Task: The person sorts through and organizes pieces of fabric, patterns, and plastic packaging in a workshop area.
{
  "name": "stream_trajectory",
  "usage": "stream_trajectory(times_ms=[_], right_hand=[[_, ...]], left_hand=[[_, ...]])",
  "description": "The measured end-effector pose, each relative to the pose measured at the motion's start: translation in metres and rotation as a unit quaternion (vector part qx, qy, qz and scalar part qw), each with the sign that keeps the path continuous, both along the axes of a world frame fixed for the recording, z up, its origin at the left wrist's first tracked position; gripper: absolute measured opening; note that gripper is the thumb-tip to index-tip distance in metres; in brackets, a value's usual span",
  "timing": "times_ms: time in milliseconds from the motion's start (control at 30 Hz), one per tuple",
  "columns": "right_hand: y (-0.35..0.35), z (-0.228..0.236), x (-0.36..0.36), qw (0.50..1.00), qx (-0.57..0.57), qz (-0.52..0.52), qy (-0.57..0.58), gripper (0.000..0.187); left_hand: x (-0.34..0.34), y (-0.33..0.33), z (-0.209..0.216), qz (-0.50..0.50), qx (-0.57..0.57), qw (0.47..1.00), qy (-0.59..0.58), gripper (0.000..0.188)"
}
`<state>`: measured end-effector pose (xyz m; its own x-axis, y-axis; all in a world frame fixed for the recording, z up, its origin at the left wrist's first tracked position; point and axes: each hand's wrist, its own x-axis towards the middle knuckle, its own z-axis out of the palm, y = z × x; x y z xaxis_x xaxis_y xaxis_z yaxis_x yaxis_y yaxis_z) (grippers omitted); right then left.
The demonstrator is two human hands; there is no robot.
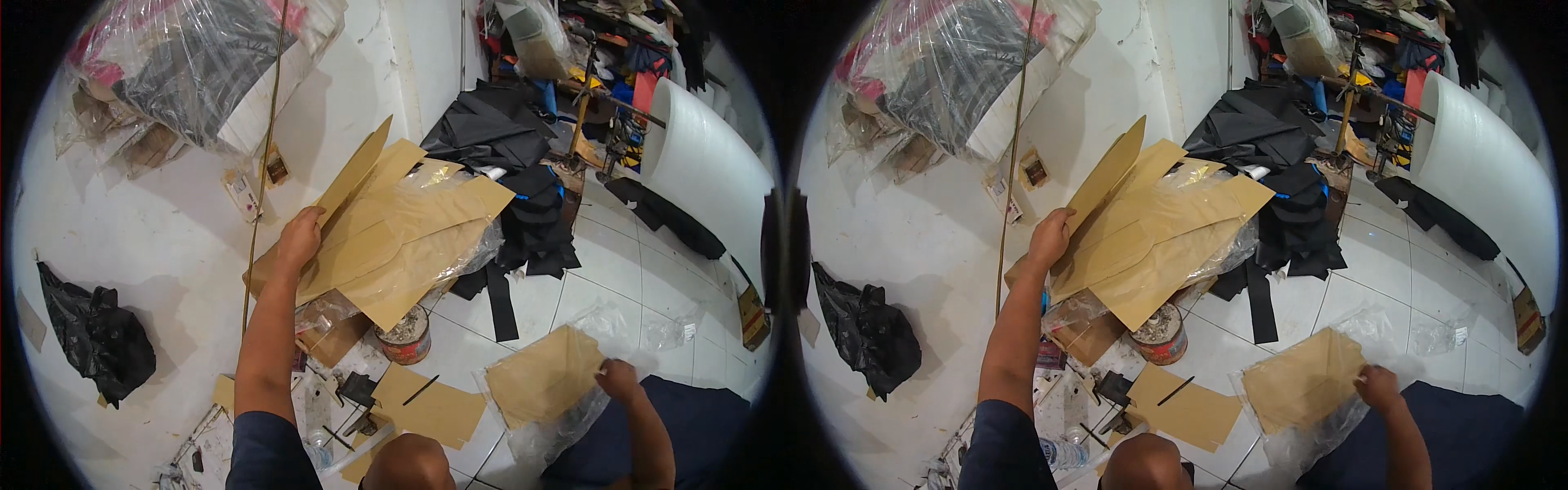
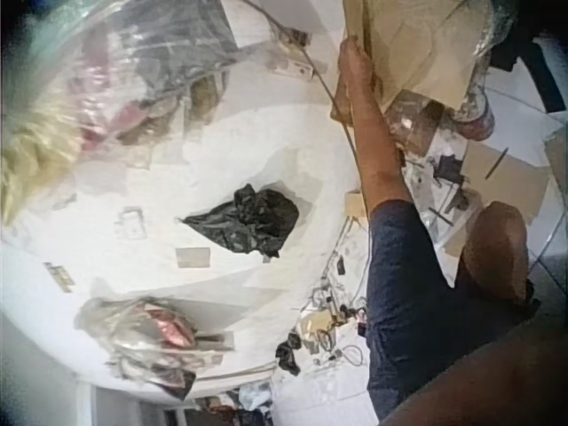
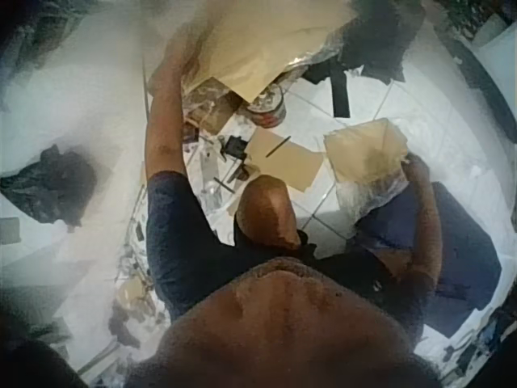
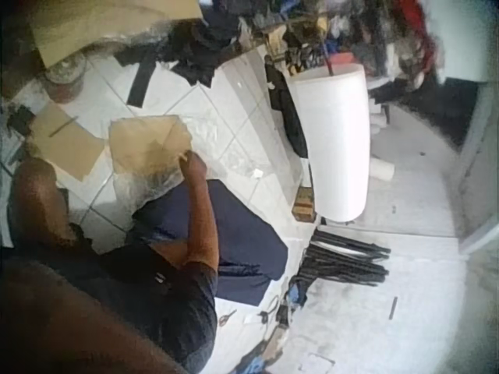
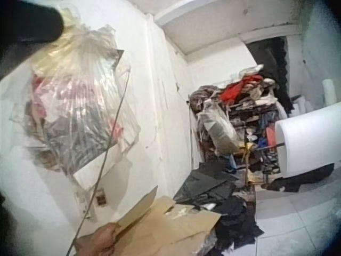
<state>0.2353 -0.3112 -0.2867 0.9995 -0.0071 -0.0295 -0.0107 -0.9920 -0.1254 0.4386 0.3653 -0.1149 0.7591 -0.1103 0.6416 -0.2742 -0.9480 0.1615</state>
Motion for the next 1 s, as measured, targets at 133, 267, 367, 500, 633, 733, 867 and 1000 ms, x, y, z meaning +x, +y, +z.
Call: stream_trajectory(times_ms=[133,267,367,500,633,733,867,1000], right_hand=[[0.136,0.02,0.071,0.971,0.043,0.179,-0.149,0.024],[0.282,0.064,0.128,0.965,0.228,0.128,0.038,0.053],[0.345,0.072,0.154,0.933,0.351,0.078,0.015,0.057],[0.375,0.042,0.19,0.891,0.437,-0.078,0.093,0.059],[0.39,0.064,0.185,0.948,0.31,-0.072,0.004,0.047],[0.372,0.065,0.199,0.959,0.283,-0.029,-0.004,0.046],[0.37,0.075,0.21,0.954,0.279,-0.079,0.081,0.056],[0.369,0.055,0.221,0.96,0.267,-0.061,0.063,0.058]], left_hand=[[-0.002,0.005,0.008,0.01,0.018,1.0,0.008,0.033],[-0.007,0.0,0.012,0.021,0.018,1.0,0.012,0.033],[0.001,-0.019,0.014,0.01,0.025,1.0,0.002,0.033],[0.009,-0.027,0.017,0.007,0.029,0.999,0.039,0.033],[0.003,-0.01,0.02,-0.01,0.034,0.999,0.039,0.032],[0.002,-0.021,0.02,-0.025,0.028,0.998,0.054,0.032],[0.003,-0.024,0.009,-0.039,0.025,0.995,0.084,0.032],[-0.003,-0.035,0.007,-0.056,0.007,0.994,0.096,0.033]])
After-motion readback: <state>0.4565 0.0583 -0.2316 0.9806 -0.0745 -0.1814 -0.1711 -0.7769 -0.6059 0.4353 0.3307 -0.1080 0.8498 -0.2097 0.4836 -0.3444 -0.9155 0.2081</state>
